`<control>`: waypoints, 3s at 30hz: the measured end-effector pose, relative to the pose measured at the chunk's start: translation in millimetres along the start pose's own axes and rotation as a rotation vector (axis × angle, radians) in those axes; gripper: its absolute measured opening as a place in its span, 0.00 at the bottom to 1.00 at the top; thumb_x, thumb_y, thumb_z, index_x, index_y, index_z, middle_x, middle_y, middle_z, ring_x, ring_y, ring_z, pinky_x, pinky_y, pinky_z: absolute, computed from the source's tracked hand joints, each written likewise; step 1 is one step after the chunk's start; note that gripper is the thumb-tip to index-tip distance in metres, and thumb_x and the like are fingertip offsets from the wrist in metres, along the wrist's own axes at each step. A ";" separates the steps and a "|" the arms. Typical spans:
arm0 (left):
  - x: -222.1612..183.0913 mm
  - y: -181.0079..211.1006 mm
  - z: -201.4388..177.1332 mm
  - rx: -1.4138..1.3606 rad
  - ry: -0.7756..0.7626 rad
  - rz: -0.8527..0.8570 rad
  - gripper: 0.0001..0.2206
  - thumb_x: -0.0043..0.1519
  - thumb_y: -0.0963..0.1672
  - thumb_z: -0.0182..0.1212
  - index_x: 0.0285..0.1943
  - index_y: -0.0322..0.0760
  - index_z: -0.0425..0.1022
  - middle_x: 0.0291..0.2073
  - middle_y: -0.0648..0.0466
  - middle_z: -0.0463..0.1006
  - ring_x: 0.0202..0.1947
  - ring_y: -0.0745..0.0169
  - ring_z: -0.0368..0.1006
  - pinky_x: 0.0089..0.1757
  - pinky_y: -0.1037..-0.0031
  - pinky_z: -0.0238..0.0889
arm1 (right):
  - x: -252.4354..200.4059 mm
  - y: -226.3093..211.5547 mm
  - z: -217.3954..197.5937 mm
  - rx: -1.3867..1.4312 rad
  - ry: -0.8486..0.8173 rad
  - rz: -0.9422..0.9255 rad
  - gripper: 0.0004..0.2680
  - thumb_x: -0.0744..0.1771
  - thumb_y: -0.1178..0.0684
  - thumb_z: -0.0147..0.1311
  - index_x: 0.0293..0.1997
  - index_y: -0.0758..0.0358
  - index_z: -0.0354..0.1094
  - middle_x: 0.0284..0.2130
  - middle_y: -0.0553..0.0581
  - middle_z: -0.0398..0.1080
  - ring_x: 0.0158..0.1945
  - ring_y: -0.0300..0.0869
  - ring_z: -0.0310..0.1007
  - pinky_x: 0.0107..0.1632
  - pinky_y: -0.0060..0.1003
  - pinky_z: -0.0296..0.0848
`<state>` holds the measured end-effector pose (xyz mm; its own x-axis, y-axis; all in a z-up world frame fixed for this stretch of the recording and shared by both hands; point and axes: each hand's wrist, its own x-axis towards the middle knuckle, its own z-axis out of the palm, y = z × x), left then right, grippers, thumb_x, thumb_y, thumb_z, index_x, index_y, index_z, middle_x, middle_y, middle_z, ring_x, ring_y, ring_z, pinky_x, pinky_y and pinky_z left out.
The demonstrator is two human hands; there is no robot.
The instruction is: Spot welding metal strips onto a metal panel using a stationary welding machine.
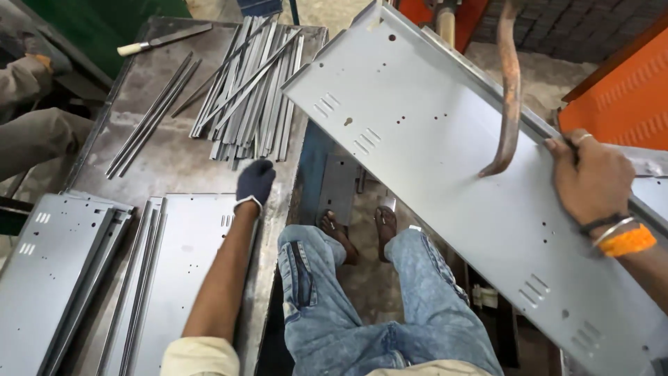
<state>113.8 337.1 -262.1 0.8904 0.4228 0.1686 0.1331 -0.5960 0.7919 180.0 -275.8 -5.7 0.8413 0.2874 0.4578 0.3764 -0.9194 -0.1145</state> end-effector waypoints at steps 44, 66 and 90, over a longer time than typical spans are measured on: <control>16.7 -14.1 68.3 0.521 0.034 -0.206 0.11 0.50 0.47 0.64 0.35 0.36 0.82 0.39 0.39 0.81 0.44 0.36 0.77 0.46 0.54 0.69 | 1.9 -14.1 -5.9 -0.073 -0.039 0.171 0.11 0.76 0.46 0.54 0.49 0.65 0.74 0.26 0.68 0.72 0.31 0.58 0.75 0.39 0.50 0.71; -4.7 7.5 62.8 0.645 0.147 -0.100 0.10 0.56 0.47 0.66 0.35 0.37 0.75 0.33 0.41 0.79 0.37 0.37 0.77 0.39 0.50 0.69 | 1.9 -14.3 -6.0 -0.036 -0.027 0.161 0.11 0.75 0.47 0.55 0.47 0.64 0.74 0.25 0.68 0.72 0.33 0.61 0.74 0.40 0.55 0.68; 14.7 -49.7 67.7 0.577 0.026 -0.190 0.08 0.56 0.46 0.63 0.35 0.36 0.80 0.38 0.38 0.82 0.42 0.36 0.77 0.45 0.52 0.70 | -1.6 -9.6 0.6 -0.038 0.017 0.117 0.10 0.76 0.47 0.55 0.50 0.65 0.74 0.29 0.68 0.73 0.35 0.60 0.75 0.42 0.53 0.69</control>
<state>149.8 326.7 -338.7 0.8178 0.5704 0.0758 0.5097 -0.7792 0.3647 175.4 -267.3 -5.9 0.8716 0.1735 0.4585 0.2612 -0.9558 -0.1348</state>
